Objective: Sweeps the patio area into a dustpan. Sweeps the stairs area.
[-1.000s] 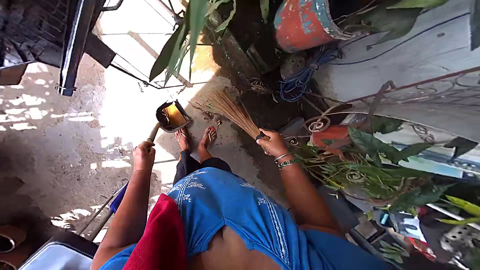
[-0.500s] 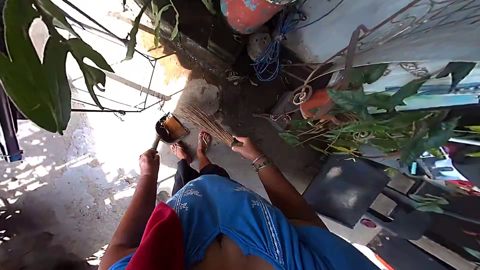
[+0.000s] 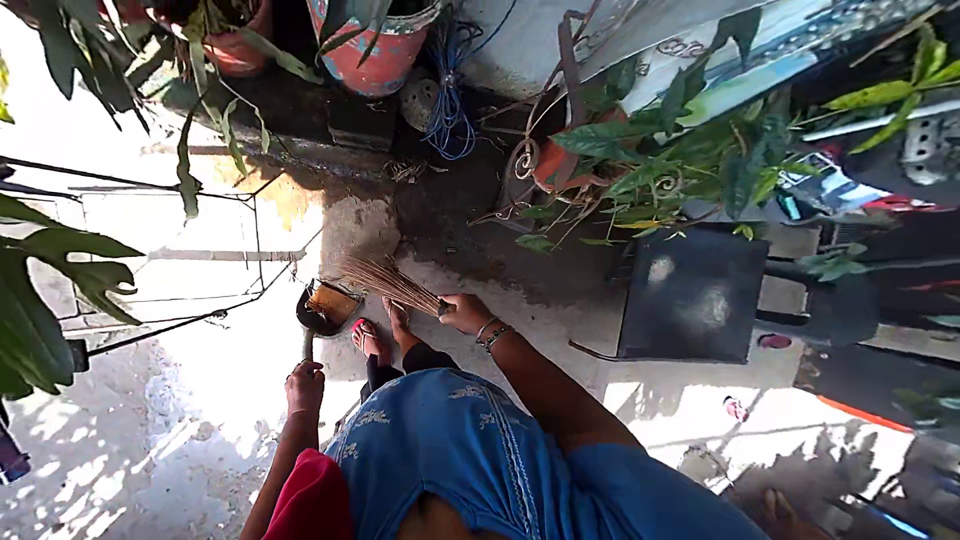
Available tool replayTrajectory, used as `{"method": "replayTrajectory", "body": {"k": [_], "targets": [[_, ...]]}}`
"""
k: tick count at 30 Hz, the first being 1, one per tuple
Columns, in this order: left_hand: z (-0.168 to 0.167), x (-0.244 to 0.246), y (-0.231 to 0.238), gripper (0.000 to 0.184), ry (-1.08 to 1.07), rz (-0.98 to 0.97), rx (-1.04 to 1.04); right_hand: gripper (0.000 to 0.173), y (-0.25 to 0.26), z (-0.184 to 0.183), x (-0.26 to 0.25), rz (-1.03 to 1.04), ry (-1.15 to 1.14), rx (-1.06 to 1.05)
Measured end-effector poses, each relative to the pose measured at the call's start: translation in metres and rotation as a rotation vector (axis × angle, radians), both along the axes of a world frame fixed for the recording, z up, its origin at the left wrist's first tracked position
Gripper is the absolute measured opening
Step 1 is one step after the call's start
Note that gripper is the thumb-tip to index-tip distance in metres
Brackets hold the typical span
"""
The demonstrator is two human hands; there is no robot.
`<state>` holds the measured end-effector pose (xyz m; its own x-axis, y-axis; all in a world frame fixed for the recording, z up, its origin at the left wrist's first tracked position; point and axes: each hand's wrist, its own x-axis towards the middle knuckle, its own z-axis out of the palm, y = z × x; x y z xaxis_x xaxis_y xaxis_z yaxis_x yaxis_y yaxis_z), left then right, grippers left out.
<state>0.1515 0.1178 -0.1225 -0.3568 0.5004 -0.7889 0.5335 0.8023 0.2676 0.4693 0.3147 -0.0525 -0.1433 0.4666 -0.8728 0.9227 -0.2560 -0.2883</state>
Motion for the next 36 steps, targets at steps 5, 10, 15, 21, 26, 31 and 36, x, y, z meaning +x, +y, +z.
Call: {"method": "replayTrajectory", "body": {"k": [5,10,15,21,26,31,36], "targets": [[0.0,-0.009,-0.01,0.026,-0.019,-0.041,0.003,0.058,-0.005,0.048,0.045,-0.013,-0.144,0.116],[0.003,-0.003,-0.001,0.025,0.009,-0.056,0.008,0.057,0.038,0.035,0.076,-0.163,-0.34,0.183],[-0.005,0.023,0.018,0.023,0.053,-0.04,0.0,0.061,0.116,-0.028,0.091,-0.304,-0.371,0.303],[-0.006,0.064,0.031,0.025,0.086,-0.044,-0.028,0.064,0.228,-0.089,0.101,-0.38,-0.277,0.432],[-0.002,0.078,0.033,0.028,0.082,-0.024,-0.101,0.063,0.293,-0.112,0.102,-0.34,-0.272,0.435],[0.01,0.073,0.024,0.028,0.099,0.036,-0.151,0.059,0.302,-0.142,0.118,-0.331,-0.212,0.356],[0.009,0.063,0.026,0.026,0.106,0.078,-0.056,0.054,0.232,-0.078,0.126,-0.223,-0.144,0.286]]}}
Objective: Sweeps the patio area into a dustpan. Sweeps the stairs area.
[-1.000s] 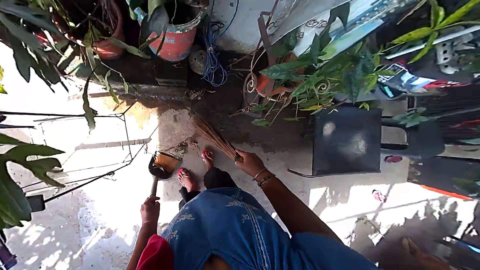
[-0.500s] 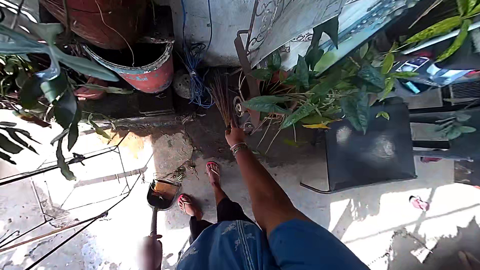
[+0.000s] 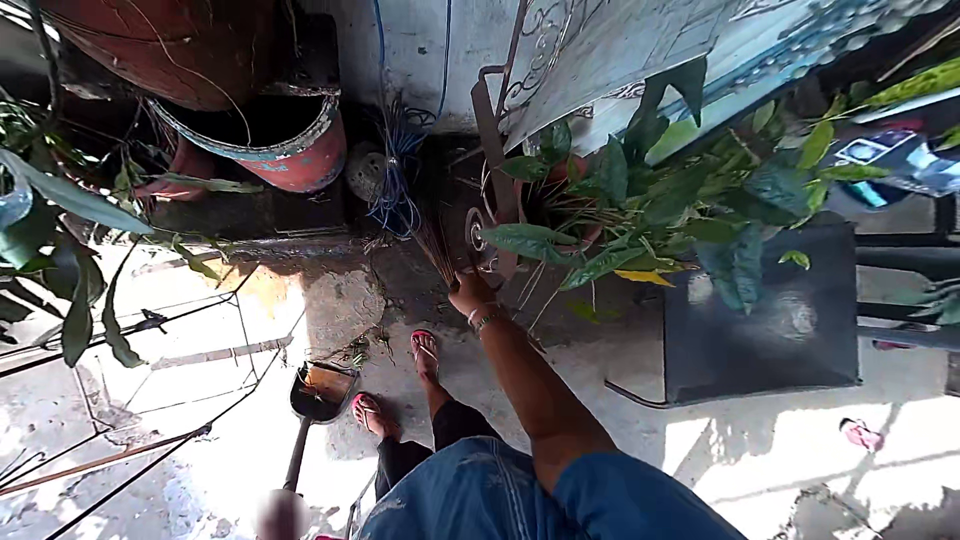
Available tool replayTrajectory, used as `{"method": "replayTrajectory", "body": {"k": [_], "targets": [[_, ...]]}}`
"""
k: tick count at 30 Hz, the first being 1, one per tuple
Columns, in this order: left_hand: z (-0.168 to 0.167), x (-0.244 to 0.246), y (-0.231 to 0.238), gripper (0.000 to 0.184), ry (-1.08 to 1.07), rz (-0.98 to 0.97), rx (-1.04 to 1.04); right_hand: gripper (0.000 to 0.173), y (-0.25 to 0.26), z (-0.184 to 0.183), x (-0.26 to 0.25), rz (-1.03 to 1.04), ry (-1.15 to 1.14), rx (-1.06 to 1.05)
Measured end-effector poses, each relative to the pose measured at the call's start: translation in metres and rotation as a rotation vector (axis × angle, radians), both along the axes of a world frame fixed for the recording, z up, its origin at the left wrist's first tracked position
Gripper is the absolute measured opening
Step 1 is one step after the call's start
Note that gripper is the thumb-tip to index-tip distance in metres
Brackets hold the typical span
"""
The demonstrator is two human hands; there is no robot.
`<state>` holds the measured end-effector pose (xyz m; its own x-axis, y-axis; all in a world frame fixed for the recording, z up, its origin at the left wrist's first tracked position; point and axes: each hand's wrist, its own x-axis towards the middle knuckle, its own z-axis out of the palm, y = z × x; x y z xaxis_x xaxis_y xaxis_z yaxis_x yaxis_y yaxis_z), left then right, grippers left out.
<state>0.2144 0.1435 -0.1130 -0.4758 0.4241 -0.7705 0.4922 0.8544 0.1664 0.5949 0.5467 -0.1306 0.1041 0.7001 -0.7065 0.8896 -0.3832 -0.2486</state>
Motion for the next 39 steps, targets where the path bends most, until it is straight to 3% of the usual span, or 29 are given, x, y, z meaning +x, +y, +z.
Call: {"method": "replayTrajectory", "body": {"k": [3,6,8,13,16,18,22,25,29,33,35,37,39], "targets": [[-0.018,-0.013,-0.009,0.024,0.023,-0.024,0.07,0.058,-0.031,0.061,0.008,0.036,0.0,-0.015],[-0.023,-0.021,-0.008,0.024,0.018,-0.028,0.071,0.059,-0.042,0.077,0.004,0.036,-0.058,-0.013],[-0.016,-0.023,0.001,0.024,0.006,-0.028,0.051,0.06,-0.038,0.063,-0.004,0.015,-0.115,0.016],[-0.018,-0.029,-0.004,0.022,0.037,-0.012,0.06,0.065,-0.016,-0.013,-0.017,-0.091,-0.116,-0.01],[-0.016,-0.03,0.003,0.021,0.034,0.003,0.026,0.065,-0.042,-0.035,-0.012,-0.003,-0.044,-0.104],[-0.015,-0.031,0.003,0.021,0.026,-0.003,0.021,0.063,-0.079,-0.016,-0.005,0.076,-0.012,-0.139],[-0.012,-0.036,0.007,0.021,0.032,-0.002,0.039,0.058,-0.128,0.069,0.021,0.091,-0.032,-0.152],[-0.012,-0.039,0.01,0.022,0.039,-0.015,0.029,0.058,-0.141,0.088,0.025,0.071,-0.107,-0.145],[-0.011,-0.037,0.015,0.022,0.047,-0.008,0.008,0.064,-0.118,0.052,0.009,-0.037,-0.15,-0.068],[-0.015,-0.037,0.008,0.021,0.063,0.012,0.026,0.064,-0.066,-0.008,-0.007,-0.126,-0.099,0.055],[-0.018,-0.037,0.004,0.02,0.069,0.017,0.045,0.063,-0.042,-0.02,-0.019,-0.158,-0.065,0.08],[-0.016,-0.032,0.001,0.02,0.075,0.036,0.051,0.065,-0.047,-0.017,-0.03,-0.208,-0.022,0.073],[-0.015,-0.027,0.003,0.02,0.074,0.05,0.038,0.064,-0.086,-0.01,-0.028,-0.297,0.072,0.136]]}}
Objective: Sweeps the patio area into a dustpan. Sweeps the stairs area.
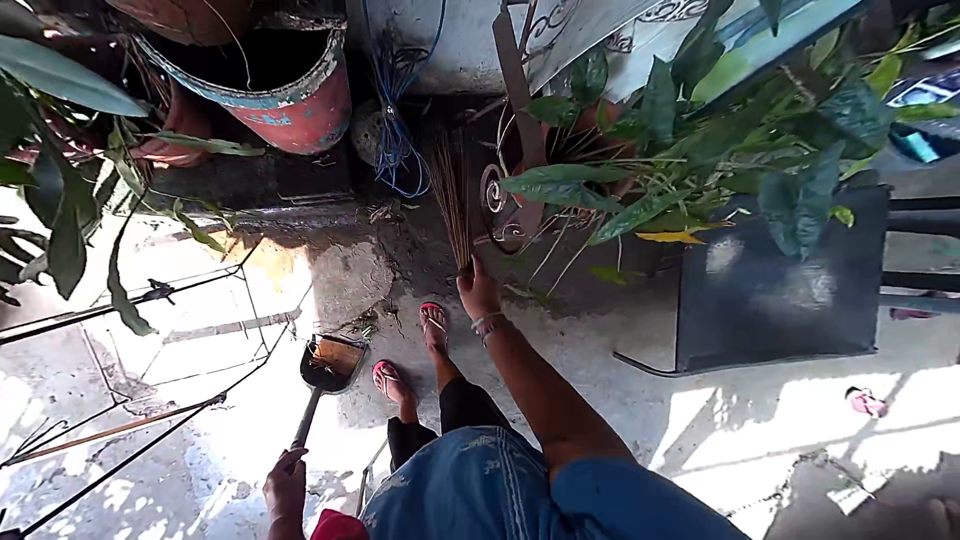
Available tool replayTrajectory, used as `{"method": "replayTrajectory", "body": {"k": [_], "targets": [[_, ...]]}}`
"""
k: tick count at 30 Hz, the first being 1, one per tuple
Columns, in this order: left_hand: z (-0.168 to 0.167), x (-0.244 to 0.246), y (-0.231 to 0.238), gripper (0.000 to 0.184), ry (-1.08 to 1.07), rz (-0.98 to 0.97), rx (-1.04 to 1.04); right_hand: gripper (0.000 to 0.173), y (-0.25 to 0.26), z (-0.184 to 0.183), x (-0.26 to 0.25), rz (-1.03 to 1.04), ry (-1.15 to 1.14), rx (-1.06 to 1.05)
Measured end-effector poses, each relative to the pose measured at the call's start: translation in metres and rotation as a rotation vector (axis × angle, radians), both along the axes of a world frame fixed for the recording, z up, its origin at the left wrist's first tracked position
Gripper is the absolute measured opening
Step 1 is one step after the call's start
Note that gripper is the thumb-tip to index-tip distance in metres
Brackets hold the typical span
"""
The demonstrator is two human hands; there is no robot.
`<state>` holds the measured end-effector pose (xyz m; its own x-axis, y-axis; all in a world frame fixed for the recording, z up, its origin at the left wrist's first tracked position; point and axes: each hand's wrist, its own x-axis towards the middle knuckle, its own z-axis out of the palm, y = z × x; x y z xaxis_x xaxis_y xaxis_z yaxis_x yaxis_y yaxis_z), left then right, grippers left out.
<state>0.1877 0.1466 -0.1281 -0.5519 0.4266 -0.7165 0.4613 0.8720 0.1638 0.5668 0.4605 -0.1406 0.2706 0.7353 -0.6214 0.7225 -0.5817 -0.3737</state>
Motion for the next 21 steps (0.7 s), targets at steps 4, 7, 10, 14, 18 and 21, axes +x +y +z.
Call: {"method": "replayTrajectory", "body": {"k": [4,7,10,14,18,21], "targets": [[0.001,0.01,-0.001,0.022,-0.01,-0.013,-0.024,0.068,-0.112,0.022,0.027,-0.107,0.182,-0.036],[0.003,0.007,-0.005,0.022,-0.026,-0.031,0.021,0.066,-0.162,0.043,0.035,-0.162,0.24,-0.124],[-0.005,-0.004,-0.021,0.02,-0.036,-0.043,0.092,0.063,-0.18,0.044,0.044,-0.161,0.255,-0.193],[-0.016,-0.02,-0.035,0.021,-0.056,-0.046,0.089,0.063,-0.18,0.038,0.042,-0.13,0.254,-0.181],[-0.011,-0.016,-0.03,0.023,-0.06,-0.034,0.077,0.062,-0.138,0.028,0.036,-0.084,0.19,-0.028],[-0.014,-0.013,-0.029,0.022,-0.049,-0.029,0.06,0.062,-0.07,0.016,0.033,0.019,0.072,-0.041]]}}
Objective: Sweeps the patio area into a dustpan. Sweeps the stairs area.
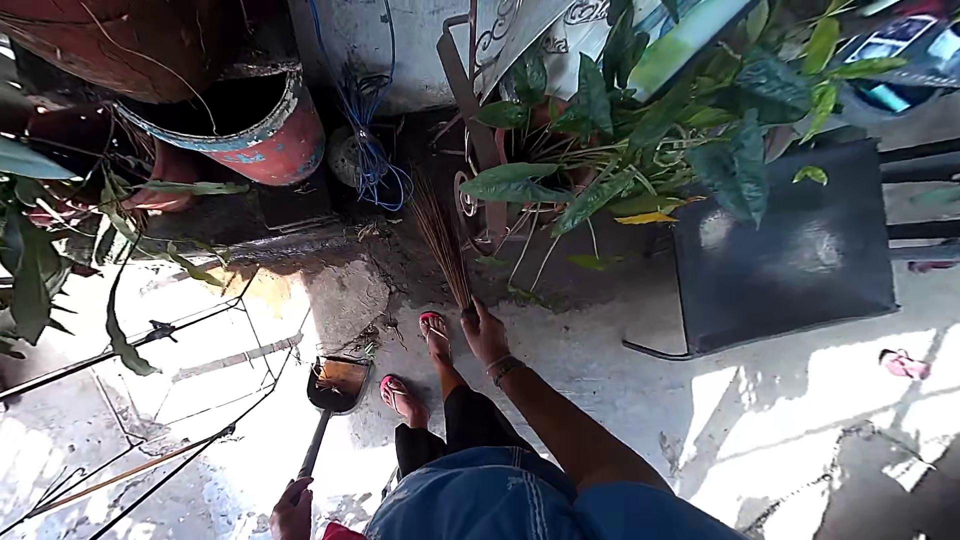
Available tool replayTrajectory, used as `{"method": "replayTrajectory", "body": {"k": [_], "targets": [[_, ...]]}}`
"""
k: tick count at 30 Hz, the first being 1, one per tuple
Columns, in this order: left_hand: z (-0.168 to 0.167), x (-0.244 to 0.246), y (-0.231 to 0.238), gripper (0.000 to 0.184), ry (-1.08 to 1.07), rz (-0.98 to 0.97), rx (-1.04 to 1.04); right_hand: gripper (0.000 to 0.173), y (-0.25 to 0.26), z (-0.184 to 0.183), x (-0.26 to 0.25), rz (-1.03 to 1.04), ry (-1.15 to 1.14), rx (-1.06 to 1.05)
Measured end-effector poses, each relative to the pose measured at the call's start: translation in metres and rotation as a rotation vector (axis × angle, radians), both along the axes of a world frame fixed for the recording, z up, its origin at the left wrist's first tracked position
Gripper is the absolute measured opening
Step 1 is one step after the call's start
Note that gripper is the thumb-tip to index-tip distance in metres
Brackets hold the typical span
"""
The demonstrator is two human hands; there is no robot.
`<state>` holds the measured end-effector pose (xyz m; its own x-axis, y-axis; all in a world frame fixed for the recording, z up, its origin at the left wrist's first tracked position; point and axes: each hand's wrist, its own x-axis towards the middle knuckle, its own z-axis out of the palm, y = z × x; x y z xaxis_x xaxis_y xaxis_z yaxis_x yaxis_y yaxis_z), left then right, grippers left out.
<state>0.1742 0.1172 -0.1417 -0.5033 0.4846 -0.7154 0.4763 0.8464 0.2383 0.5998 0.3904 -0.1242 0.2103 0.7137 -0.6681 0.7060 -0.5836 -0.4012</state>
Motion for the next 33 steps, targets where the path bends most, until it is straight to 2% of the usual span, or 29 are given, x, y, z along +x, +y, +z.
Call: {"method": "replayTrajectory", "body": {"k": [3,7,13,16,20,21,24,27,30,33], "targets": [[0.0,0.004,0.005,0.021,0.015,0.011,-0.029,0.064,0.078,-0.023,-0.007,0.023,-0.093,-0.015],[-0.001,0.007,0.006,0.022,0.023,0.041,-0.015,0.062,0.171,-0.053,-0.023,0.034,-0.143,0.076],[0.007,0.018,0.019,0.023,0.039,0.078,-0.023,0.064,0.265,-0.062,-0.048,0.219,-0.283,0.035],[0.013,0.025,0.031,0.023,0.04,0.072,-0.018,0.062,0.276,-0.068,-0.055,0.302,-0.331,-0.013],[0.012,0.027,0.036,0.023,0.055,0.067,-0.019,0.048,0.27,-0.062,-0.046,0.339,-0.267,-0.127],[0.014,0.027,0.038,0.024,0.054,0.065,-0.027,0.045,0.269,-0.048,-0.043,0.351,-0.258,-0.139],[0.017,0.02,0.043,0.024,0.044,0.048,-0.05,0.041,0.264,0.031,-0.037,0.324,-0.225,-0.052],[0.013,0.013,0.039,0.024,0.046,0.057,-0.037,0.042,0.265,0.065,-0.034,0.286,-0.253,0.082],[0.011,0.009,0.039,0.024,0.054,0.076,0.004,0.044,0.281,0.054,-0.05,0.334,-0.319,0.063],[0.008,0.008,0.038,0.025,0.062,0.079,0.017,0.045,0.295,0.002,-0.055,0.32,-0.314,-0.018]]}}
